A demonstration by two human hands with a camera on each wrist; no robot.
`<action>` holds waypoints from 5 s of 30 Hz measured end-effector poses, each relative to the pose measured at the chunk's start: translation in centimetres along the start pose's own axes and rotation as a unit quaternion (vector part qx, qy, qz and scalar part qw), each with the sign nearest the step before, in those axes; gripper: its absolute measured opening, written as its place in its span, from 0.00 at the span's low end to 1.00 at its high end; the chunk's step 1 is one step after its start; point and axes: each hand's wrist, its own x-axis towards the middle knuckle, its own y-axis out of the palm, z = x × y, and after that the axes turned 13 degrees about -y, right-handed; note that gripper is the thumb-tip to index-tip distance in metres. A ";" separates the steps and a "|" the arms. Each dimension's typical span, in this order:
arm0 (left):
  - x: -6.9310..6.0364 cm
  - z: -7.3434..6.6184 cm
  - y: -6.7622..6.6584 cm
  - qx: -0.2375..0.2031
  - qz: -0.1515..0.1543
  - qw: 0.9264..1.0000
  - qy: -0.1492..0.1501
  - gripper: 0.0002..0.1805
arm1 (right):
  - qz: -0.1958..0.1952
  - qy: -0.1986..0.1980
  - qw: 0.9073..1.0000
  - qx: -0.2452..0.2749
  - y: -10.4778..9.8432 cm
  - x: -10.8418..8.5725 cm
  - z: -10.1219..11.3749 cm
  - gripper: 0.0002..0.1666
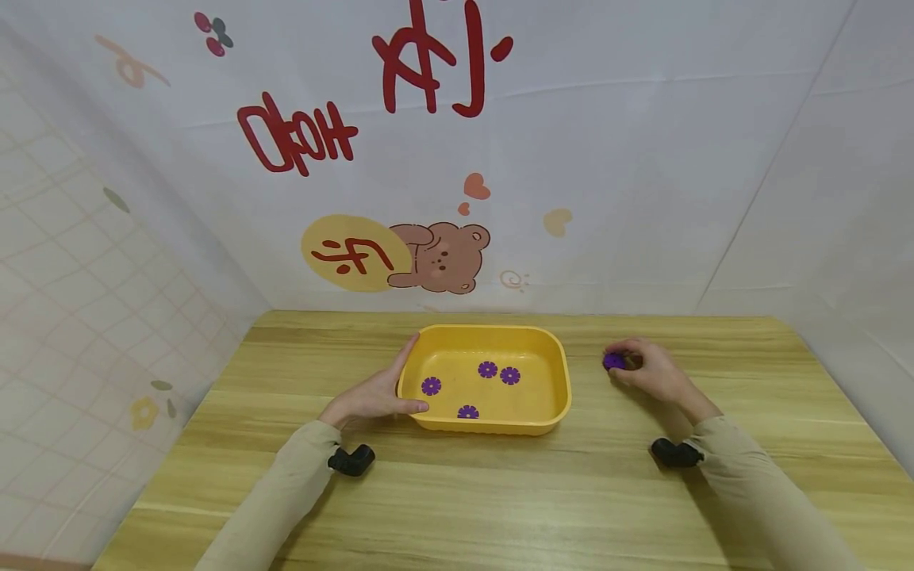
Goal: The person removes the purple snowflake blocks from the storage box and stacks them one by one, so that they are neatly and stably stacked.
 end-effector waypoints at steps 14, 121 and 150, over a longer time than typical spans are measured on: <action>0.2 0.2 0.0 -0.006 0.004 1.000 0.006 0.65 | -0.011 0.014 0.999 0.032 -0.5 0.5 0.8 0.26; 0.0 0.4 -0.2 0.005 -0.001 1.000 0.012 0.66 | 0.157 -0.107 0.966 0.177 13.3 11.6 13.7 0.19; -0.1 0.1 -0.2 0.026 -0.016 1.000 0.002 0.66 | 0.093 -0.110 0.969 0.200 7.8 11.0 15.4 0.19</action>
